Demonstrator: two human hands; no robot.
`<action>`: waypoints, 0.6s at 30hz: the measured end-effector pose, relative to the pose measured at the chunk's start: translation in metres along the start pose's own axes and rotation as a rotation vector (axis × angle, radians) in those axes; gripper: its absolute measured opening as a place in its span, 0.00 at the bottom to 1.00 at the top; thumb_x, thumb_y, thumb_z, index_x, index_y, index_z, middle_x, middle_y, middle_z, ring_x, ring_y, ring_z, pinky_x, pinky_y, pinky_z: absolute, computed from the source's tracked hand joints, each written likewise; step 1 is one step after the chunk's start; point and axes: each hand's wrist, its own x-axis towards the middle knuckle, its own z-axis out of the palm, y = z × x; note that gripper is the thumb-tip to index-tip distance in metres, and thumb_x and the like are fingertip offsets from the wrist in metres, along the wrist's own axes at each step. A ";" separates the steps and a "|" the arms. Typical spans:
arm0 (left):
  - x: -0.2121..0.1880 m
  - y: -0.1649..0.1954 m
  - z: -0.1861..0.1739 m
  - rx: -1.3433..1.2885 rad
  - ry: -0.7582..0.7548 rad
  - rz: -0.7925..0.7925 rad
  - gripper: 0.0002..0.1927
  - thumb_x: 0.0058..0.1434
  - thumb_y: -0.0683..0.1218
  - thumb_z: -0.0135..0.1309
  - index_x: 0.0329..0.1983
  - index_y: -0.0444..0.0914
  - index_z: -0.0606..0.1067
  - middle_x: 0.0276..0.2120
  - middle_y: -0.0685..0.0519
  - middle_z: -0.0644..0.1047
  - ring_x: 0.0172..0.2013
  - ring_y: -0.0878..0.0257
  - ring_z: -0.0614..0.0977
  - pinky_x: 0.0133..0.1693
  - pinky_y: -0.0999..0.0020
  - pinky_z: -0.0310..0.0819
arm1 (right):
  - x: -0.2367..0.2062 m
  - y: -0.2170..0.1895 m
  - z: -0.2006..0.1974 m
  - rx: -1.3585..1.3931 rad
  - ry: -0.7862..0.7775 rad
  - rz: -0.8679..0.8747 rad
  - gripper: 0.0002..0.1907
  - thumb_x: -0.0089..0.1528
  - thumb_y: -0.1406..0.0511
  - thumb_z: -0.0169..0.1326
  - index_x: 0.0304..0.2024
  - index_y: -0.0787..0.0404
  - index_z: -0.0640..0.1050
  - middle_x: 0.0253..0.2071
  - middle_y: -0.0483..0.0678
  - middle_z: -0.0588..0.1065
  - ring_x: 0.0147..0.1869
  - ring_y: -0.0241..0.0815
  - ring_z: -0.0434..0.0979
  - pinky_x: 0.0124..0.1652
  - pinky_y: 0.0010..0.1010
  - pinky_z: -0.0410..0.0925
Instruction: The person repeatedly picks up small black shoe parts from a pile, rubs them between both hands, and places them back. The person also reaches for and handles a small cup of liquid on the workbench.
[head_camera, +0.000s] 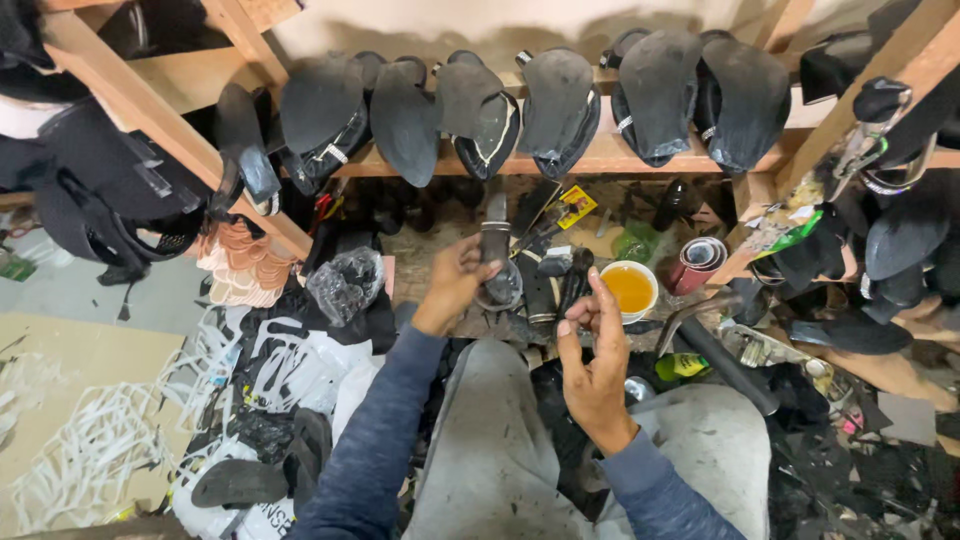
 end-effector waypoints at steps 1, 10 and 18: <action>0.025 -0.004 0.017 -0.021 -0.036 -0.025 0.30 0.57 0.33 0.60 0.64 0.26 0.69 0.43 0.47 0.81 0.40 0.65 0.82 0.42 0.73 0.78 | 0.001 0.000 0.001 -0.018 0.004 -0.021 0.32 0.65 0.75 0.51 0.73 0.66 0.63 0.43 0.45 0.69 0.46 0.34 0.69 0.50 0.26 0.67; 0.117 -0.050 0.113 0.782 0.027 0.156 0.22 0.52 0.45 0.67 0.49 0.33 0.80 0.47 0.38 0.79 0.49 0.43 0.80 0.52 0.55 0.73 | 0.006 0.004 -0.004 -0.078 0.040 -0.005 0.32 0.66 0.74 0.51 0.73 0.67 0.62 0.44 0.45 0.69 0.48 0.35 0.70 0.52 0.26 0.68; -0.091 0.063 0.071 0.594 0.136 0.424 0.18 0.63 0.39 0.56 0.57 0.36 0.75 0.53 0.41 0.77 0.56 0.42 0.77 0.56 0.55 0.71 | 0.006 0.016 -0.013 0.086 0.065 0.049 0.33 0.67 0.74 0.50 0.74 0.64 0.59 0.46 0.44 0.68 0.47 0.33 0.69 0.49 0.23 0.67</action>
